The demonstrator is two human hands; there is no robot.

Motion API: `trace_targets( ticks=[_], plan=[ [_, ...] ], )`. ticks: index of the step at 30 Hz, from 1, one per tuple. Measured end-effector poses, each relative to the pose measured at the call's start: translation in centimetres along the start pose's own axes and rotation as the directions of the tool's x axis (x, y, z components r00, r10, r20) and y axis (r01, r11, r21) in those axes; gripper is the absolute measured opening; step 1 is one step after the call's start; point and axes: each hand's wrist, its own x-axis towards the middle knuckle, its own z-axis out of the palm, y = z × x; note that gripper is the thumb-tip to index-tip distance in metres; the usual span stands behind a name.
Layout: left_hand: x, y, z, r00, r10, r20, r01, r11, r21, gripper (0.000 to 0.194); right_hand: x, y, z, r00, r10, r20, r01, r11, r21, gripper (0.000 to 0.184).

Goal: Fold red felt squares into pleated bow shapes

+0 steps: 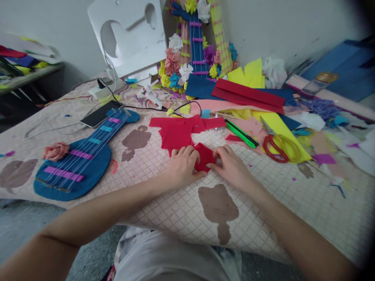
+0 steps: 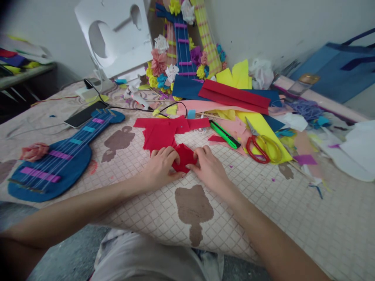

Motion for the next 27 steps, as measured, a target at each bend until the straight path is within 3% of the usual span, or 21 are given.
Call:
trace_targets(
  ticks=[5, 9, 15, 22, 27],
  plan=[
    [0.0, 0.0, 0.1, 1.0, -0.002, -0.008, 0.002, 1.0, -0.014, 0.035, 0.4, 1.2, -0.6, 0.998, 0.036, -0.042, -0.036, 0.999, -0.002, 0.016],
    [0.0, 0.0, 0.1, 1.0, 0.0, -0.01, 0.0, 1.0, -0.016, 0.036, 0.4, -0.4, -1.0, 0.997, -0.023, -0.08, 0.031, 0.995, 0.094, 0.012],
    [0.0, -0.2, 0.0, 1.0, 0.022, -0.018, -0.022, 0.999, -0.033, 0.033, -0.1, -2.7, -0.4, 0.985, -0.089, 0.151, 0.053, 0.973, 0.227, 0.01],
    [0.3, -1.2, -0.2, 1.0, -0.003, -0.001, 0.003, 0.983, -0.186, 0.013, -0.2, -2.5, 0.0, 0.985, -0.029, 0.168, -0.008, 0.976, 0.218, 0.01],
    [0.2, -1.7, -0.5, 0.996, -0.074, -0.04, 0.062, 0.966, -0.252, 0.015, -0.4, -2.5, 0.2, 0.986, -0.04, 0.162, 0.014, 0.987, 0.16, 0.014]
  ],
)
